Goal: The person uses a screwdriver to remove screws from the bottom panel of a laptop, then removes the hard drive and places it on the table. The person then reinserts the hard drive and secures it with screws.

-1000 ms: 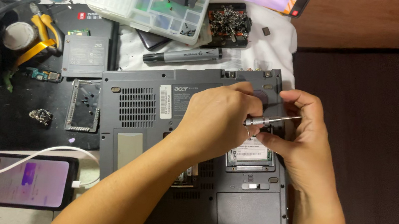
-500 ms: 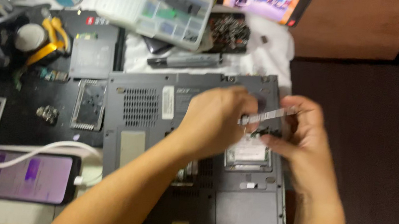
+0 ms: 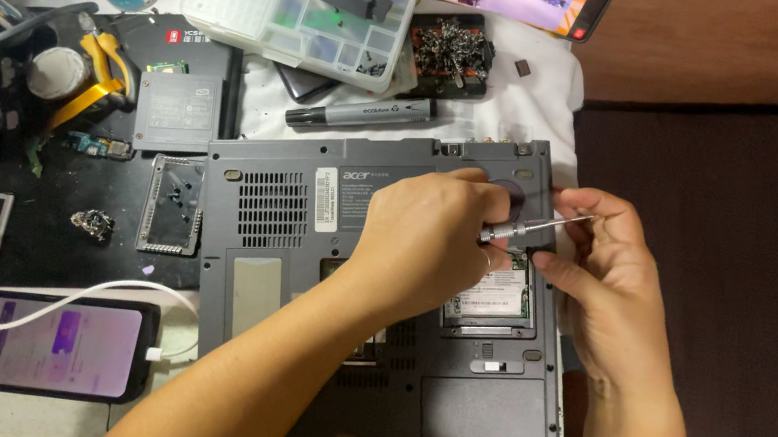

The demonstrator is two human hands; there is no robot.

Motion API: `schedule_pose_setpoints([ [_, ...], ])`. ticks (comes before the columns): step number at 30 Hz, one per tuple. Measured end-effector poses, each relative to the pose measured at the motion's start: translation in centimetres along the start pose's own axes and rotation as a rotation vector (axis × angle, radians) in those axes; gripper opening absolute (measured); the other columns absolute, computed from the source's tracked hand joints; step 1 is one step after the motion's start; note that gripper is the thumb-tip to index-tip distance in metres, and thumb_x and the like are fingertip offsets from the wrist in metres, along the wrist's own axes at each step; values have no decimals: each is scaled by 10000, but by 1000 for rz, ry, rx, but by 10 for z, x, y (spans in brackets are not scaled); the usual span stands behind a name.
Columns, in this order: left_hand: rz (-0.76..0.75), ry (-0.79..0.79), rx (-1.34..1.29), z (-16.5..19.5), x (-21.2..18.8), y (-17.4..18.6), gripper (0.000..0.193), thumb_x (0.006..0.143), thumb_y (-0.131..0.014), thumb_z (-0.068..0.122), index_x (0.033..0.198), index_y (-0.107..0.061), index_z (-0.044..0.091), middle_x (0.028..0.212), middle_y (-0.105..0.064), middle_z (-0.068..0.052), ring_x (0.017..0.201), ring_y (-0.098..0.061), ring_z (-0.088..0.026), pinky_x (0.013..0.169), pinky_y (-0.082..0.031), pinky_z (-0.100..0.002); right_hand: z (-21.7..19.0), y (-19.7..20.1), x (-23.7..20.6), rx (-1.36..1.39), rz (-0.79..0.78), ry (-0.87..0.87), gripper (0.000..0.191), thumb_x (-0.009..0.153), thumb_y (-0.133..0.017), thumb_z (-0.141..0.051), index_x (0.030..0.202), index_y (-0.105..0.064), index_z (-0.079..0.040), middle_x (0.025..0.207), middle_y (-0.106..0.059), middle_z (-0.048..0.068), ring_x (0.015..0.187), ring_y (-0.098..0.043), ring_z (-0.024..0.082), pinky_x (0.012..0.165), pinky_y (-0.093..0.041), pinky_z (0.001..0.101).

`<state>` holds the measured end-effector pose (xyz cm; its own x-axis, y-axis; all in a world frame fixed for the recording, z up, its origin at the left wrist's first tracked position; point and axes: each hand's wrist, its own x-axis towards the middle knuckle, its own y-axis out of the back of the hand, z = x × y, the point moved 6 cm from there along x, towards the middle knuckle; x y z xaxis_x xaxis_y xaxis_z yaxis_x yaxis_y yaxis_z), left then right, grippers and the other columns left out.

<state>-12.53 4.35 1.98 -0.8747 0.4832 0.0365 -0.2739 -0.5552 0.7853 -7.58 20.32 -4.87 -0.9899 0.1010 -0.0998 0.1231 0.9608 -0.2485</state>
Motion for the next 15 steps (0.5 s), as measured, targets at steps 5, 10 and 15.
schedule_pose_setpoints([
  [5, 18, -28, 59, 5, -4, -6, 197, 738, -808, 202, 848, -686, 92, 929, -669, -59, 843, -683, -356, 681, -507, -498, 1, 0, -2, 34, 15, -2, 516, 815, -581, 180, 1268, -557, -66, 1204, -597, 66, 1128, -571, 152, 969, -503, 291],
  [10, 14, -46, 100, 12, -10, -14, 123, 787, -754, 127, 889, -688, 111, 978, -683, -57, 842, -697, -347, 676, -527, -484, 7, 3, -3, 42, 36, -4, 487, 833, -597, 166, 1265, -560, -55, 1196, -592, 61, 1111, -570, 131, 943, -501, 276],
  [15, 49, -75, -8, 0, -4, -5, 196, 733, -812, 234, 832, -692, 113, 918, -689, -67, 882, -684, -365, 687, -501, -497, -2, -1, 3, -114, 10, 78, 457, 843, -635, 133, 1253, -566, -56, 1178, -599, 48, 1111, -588, 133, 977, -500, 279],
])
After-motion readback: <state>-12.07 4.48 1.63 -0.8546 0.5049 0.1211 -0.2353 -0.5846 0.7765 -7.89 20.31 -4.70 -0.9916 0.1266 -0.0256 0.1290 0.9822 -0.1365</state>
